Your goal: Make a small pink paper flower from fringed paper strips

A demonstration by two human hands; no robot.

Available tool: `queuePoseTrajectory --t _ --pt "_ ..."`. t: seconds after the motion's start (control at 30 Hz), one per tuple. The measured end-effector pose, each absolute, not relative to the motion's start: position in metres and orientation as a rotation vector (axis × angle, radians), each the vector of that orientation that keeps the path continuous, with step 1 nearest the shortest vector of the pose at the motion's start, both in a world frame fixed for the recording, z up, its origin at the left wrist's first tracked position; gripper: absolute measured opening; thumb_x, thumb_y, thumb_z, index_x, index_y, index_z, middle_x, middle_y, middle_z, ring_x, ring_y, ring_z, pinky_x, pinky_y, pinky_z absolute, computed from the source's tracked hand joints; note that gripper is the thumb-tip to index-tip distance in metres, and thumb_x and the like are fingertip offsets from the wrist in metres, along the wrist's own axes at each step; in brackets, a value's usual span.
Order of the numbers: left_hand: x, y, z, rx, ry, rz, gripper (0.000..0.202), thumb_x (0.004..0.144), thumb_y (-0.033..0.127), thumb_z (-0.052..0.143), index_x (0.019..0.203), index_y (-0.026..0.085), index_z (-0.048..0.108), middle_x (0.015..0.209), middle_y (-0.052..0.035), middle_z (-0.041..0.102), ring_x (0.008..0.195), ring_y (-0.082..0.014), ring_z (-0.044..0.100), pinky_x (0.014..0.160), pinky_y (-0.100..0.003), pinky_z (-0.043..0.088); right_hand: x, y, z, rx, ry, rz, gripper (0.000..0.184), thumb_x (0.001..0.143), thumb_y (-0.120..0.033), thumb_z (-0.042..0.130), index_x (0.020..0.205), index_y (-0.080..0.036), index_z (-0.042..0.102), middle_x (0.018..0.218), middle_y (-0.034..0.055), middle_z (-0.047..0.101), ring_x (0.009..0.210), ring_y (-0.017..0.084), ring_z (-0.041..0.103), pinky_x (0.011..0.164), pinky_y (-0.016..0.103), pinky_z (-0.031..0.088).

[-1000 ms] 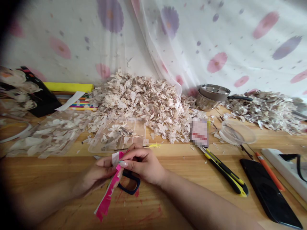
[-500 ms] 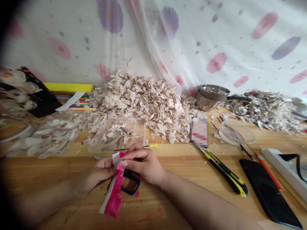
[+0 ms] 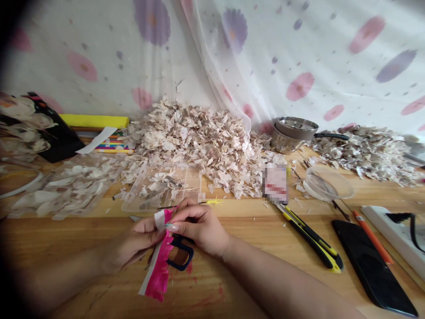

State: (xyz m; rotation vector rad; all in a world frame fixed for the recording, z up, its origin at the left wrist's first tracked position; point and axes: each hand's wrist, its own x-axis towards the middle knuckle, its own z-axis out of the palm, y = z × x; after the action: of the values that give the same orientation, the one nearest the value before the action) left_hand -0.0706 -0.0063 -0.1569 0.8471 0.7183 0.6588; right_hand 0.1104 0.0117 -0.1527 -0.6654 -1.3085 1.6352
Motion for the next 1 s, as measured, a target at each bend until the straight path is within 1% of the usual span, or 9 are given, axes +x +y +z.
queuePoseTrajectory --t 0.1,0.27,0.43,0.6,0.67,0.77,0.83,0.93,1.0 --pt "-0.0701 -0.0052 -0.1543 0.864 0.709 0.646 0.039 0.072 0.041 0.077 0.101 0.016 0.068 0.078 -0.0058 0.070 0.080 -0.0237 0.067 0.065 -0.027 0.048 0.1102 0.0115 -0.1522 -0.668 -1.310 1.631 0.012 0.066 -0.032 0.083 0.070 -0.023 0.076 0.077 -0.0001 0.058 0.070 0.011 0.056 0.067 0.026 0.047" --pt "-0.0696 -0.0042 -0.1554 0.897 0.712 0.641 0.037 0.072 0.042 0.077 0.097 0.016 0.068 0.073 -0.0041 0.069 0.075 -0.0215 0.065 0.061 -0.025 0.046 0.1088 0.0108 -0.1510 -0.677 -1.311 1.613 0.010 0.066 -0.030 0.083 0.068 -0.023 0.076 0.077 -0.0001 0.057 0.070 0.011 0.055 0.069 0.026 0.046" --pt "-0.0710 -0.0059 -0.1576 0.915 0.715 0.630 0.036 0.072 0.044 0.076 0.091 0.015 0.068 0.069 -0.0033 0.066 0.066 -0.0179 0.062 0.056 -0.023 0.043 0.1075 0.0094 -0.1503 -0.717 -1.322 1.536 0.020 0.061 -0.033 0.086 0.058 -0.021 0.070 0.074 -0.0012 0.053 0.069 0.011 0.052 0.066 0.026 0.044" --pt "-0.0720 -0.0067 -0.1585 0.926 0.733 0.633 0.039 0.072 0.046 0.076 0.096 0.016 0.069 0.068 -0.0023 0.065 0.062 -0.0160 0.060 0.056 -0.023 0.042 0.1087 0.0090 -0.1508 -0.707 -1.352 1.517 0.024 0.061 -0.034 0.086 0.057 -0.019 0.067 0.076 -0.0006 0.052 0.071 0.012 0.051 0.068 0.027 0.043" --pt "-0.0717 -0.0061 -0.1576 0.943 0.732 0.614 0.039 0.073 0.045 0.075 0.098 0.017 0.069 0.070 -0.0026 0.066 0.065 -0.0166 0.061 0.057 -0.023 0.042 0.1095 0.0092 -0.1504 -0.695 -1.369 1.520 0.022 0.062 -0.035 0.085 0.061 -0.020 0.069 0.079 0.0000 0.051 0.074 0.013 0.050 0.070 0.027 0.043" --pt "-0.0709 -0.0053 -0.1545 0.960 0.722 0.620 0.036 0.074 0.044 0.074 0.099 0.019 0.070 0.078 -0.0033 0.069 0.075 -0.0192 0.063 0.063 -0.024 0.045 0.1103 0.0095 -0.1495 -0.667 -1.406 1.542 0.018 0.067 -0.039 0.082 0.075 -0.024 0.076 0.082 0.0006 0.050 0.078 0.014 0.050 0.073 0.029 0.043" --pt "-0.0703 -0.0051 -0.1524 0.965 0.729 0.619 0.035 0.075 0.044 0.074 0.099 0.019 0.070 0.079 -0.0035 0.069 0.078 -0.0205 0.064 0.064 -0.025 0.045 0.1104 0.0095 -0.1495 -0.660 -1.394 1.567 0.015 0.070 -0.038 0.080 0.079 -0.026 0.078 0.083 0.0005 0.049 0.078 0.013 0.050 0.075 0.029 0.043" --pt "-0.0696 -0.0051 -0.1507 0.968 0.743 0.611 0.038 0.075 0.046 0.073 0.101 0.018 0.069 0.074 -0.0035 0.068 0.077 -0.0211 0.065 0.063 -0.025 0.045 0.1094 0.0090 -0.1509 -0.681 -1.286 1.600 0.008 0.069 -0.032 0.081 0.074 -0.027 0.079 0.080 -0.0008 0.048 0.073 0.011 0.049 0.072 0.027 0.043" --pt "-0.0691 -0.0048 -0.1506 0.970 0.736 0.621 0.041 0.075 0.046 0.073 0.103 0.018 0.068 0.072 -0.0033 0.068 0.075 -0.0206 0.065 0.062 -0.025 0.045 0.1085 0.0084 -0.1519 -0.694 -1.225 1.605 0.008 0.064 -0.029 0.084 0.067 -0.026 0.077 0.077 -0.0018 0.047 0.070 0.010 0.048 0.069 0.026 0.043"
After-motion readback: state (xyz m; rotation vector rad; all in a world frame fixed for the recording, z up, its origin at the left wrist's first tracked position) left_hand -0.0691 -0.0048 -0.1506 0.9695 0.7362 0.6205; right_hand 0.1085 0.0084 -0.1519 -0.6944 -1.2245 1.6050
